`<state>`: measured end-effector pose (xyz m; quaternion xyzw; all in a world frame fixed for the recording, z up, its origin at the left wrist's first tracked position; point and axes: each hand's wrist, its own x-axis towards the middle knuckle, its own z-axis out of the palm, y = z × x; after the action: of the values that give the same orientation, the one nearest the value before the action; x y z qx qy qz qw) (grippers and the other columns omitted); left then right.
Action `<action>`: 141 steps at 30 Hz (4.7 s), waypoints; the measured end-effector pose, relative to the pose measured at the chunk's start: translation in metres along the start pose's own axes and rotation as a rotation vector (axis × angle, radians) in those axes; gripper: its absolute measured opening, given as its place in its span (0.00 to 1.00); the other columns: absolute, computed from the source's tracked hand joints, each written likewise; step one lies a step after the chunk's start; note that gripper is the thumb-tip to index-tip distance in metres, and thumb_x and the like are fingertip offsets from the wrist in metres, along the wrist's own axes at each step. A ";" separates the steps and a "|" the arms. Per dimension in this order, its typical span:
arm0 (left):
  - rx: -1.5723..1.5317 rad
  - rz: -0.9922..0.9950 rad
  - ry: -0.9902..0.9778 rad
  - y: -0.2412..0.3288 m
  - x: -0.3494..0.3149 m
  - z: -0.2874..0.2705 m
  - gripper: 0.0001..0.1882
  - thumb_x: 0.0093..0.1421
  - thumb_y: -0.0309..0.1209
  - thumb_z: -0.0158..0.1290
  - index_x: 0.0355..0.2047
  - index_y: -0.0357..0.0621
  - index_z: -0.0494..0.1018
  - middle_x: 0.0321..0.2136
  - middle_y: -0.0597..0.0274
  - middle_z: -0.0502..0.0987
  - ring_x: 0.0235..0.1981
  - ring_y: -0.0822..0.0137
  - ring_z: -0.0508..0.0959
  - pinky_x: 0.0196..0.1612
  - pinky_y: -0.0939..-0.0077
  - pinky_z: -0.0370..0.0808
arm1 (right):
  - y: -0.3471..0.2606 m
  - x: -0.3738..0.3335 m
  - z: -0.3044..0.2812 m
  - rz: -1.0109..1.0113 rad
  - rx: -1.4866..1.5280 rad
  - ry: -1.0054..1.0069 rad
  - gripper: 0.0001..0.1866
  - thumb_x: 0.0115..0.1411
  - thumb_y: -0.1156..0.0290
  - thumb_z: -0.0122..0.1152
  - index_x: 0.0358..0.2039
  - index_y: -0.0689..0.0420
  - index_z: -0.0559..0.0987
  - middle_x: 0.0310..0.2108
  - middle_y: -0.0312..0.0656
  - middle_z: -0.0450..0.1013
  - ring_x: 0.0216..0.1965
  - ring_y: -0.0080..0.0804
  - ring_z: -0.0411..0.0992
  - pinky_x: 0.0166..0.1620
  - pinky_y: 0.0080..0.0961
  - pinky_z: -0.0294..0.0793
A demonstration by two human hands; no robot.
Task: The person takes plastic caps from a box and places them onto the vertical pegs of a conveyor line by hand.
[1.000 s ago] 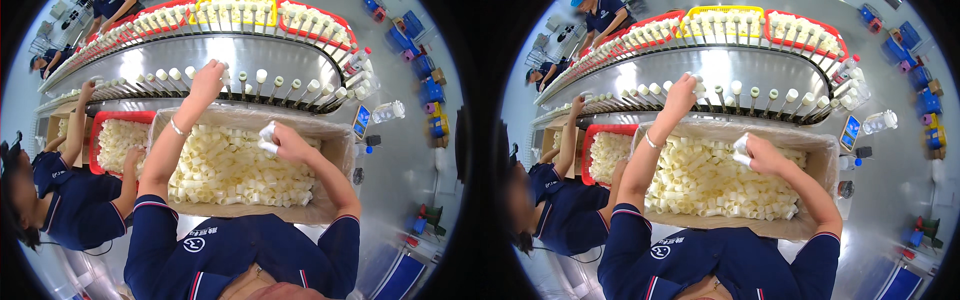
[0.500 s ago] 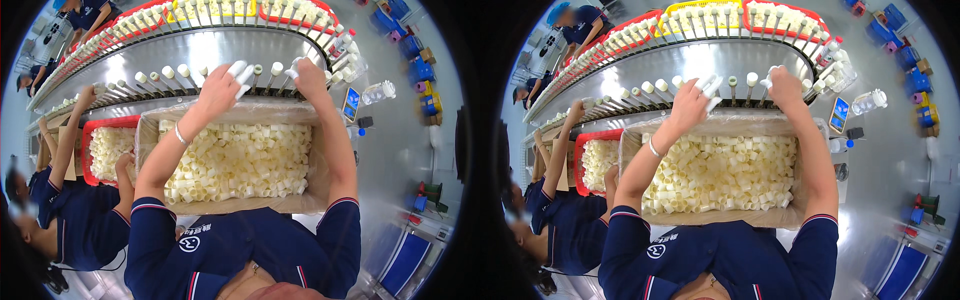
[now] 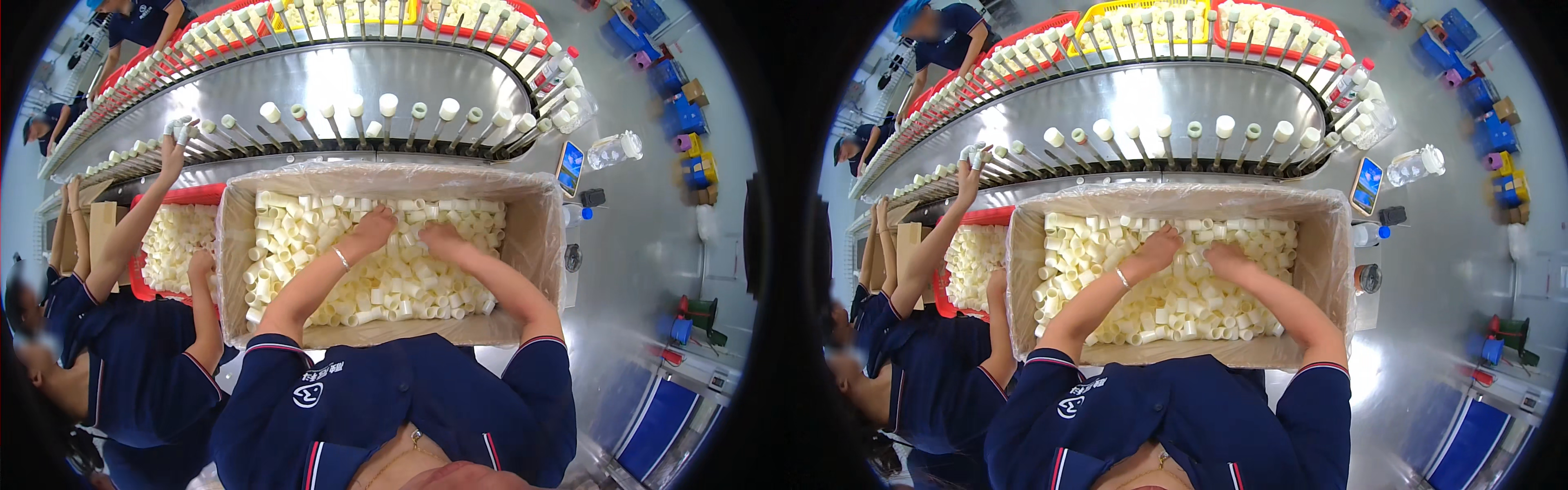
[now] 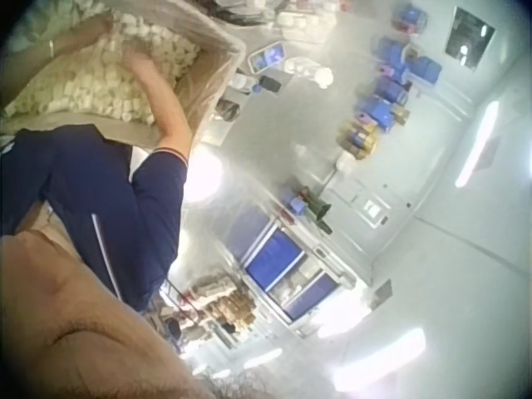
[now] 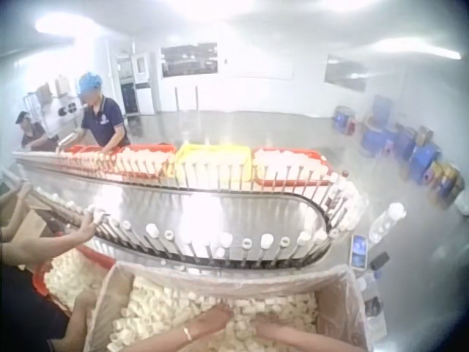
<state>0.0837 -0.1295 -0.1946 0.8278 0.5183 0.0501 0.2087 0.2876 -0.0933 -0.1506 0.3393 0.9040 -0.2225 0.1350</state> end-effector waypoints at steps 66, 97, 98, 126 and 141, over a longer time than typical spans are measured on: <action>0.056 0.345 0.288 0.031 -0.023 -0.097 0.25 0.44 0.25 0.55 0.47 0.44 0.71 0.44 0.56 0.69 0.47 0.55 0.69 0.47 0.64 0.70 | 0.003 0.008 -0.010 -0.161 0.028 0.231 0.17 0.45 0.72 0.62 0.38 0.58 0.73 0.39 0.46 0.71 0.45 0.45 0.69 0.42 0.36 0.73; -0.361 -0.167 -0.042 0.003 -0.059 -0.056 0.19 0.44 0.21 0.56 0.39 0.37 0.69 0.38 0.51 0.73 0.43 0.55 0.73 0.50 0.67 0.69 | 0.001 0.018 -0.209 0.337 -0.125 0.789 0.12 0.53 0.65 0.61 0.33 0.59 0.75 0.22 0.50 0.75 0.23 0.46 0.75 0.25 0.39 0.72; -0.704 -0.260 0.013 0.002 -0.060 -0.062 0.19 0.45 0.21 0.58 0.40 0.39 0.70 0.38 0.54 0.73 0.43 0.58 0.74 0.49 0.70 0.69 | -0.003 0.008 -0.192 0.207 -0.088 0.920 0.12 0.53 0.64 0.61 0.32 0.58 0.75 0.20 0.49 0.74 0.20 0.45 0.74 0.22 0.38 0.71; 0.456 -0.290 0.685 -0.068 -0.025 -0.271 0.12 0.44 0.25 0.55 0.32 0.42 0.73 0.29 0.57 0.73 0.36 0.56 0.73 0.40 0.61 0.66 | -0.003 -0.020 -0.019 0.002 0.017 -0.033 0.19 0.48 0.82 0.58 0.43 0.63 0.73 0.46 0.55 0.69 0.48 0.43 0.71 0.45 0.37 0.74; 0.543 -0.039 0.766 -0.027 0.004 -0.232 0.14 0.42 0.25 0.57 0.33 0.41 0.76 0.46 0.54 0.70 0.46 0.53 0.66 0.49 0.58 0.62 | -0.034 -0.031 -0.150 -0.305 1.107 0.574 0.21 0.60 0.76 0.52 0.55 0.54 0.69 0.40 0.38 0.70 0.40 0.25 0.69 0.45 0.22 0.68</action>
<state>-0.0066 -0.0480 0.0051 0.7645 0.5677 0.2107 -0.2210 0.2736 -0.0595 0.0016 0.2726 0.6937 -0.5731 -0.3405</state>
